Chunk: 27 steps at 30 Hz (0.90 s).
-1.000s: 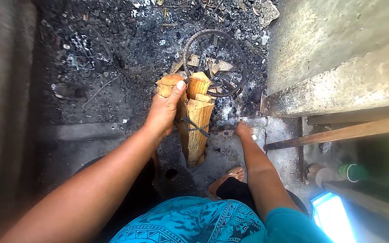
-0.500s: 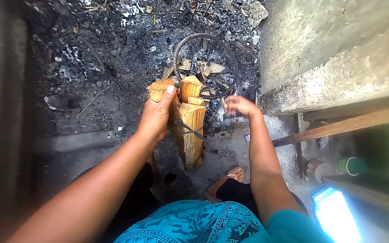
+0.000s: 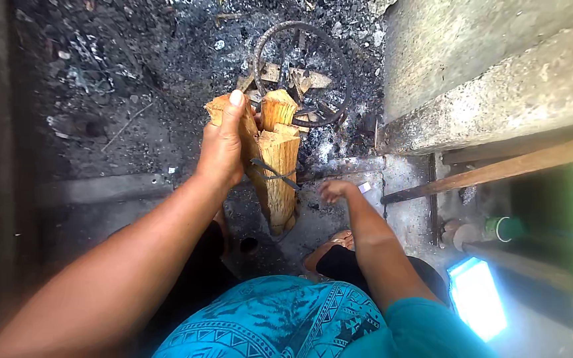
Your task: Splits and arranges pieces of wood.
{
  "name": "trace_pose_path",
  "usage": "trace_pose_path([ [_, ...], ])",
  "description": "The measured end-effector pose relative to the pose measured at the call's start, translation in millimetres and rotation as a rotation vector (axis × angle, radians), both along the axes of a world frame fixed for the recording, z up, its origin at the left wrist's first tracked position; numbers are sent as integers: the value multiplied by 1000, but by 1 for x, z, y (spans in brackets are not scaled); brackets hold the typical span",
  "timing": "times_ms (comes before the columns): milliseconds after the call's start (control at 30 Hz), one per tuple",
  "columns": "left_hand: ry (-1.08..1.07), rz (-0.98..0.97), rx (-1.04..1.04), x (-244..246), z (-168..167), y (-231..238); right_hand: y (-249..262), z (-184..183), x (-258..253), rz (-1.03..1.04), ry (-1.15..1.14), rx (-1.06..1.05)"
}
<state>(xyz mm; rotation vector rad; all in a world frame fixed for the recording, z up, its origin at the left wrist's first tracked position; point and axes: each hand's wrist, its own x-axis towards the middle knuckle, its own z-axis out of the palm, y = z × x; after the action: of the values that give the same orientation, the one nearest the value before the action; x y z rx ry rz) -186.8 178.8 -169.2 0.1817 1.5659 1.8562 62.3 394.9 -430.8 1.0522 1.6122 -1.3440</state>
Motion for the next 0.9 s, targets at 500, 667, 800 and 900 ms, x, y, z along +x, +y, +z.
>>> trace_pose_path([
  [500, -27, -170, 88, -11, 6, -27, -141, -19, -9, 449, 81, 157],
  [667, -39, -220, 93, -10, 6, -23, -154, -1, -19, 508, -16, 176],
  [800, 7, -296, 131, -11, 4, -23, -130, 14, -33, 191, 83, 175],
  [900, 12, -365, 144, -8, 5, -24, -103, 59, -47, -441, 349, 90],
])
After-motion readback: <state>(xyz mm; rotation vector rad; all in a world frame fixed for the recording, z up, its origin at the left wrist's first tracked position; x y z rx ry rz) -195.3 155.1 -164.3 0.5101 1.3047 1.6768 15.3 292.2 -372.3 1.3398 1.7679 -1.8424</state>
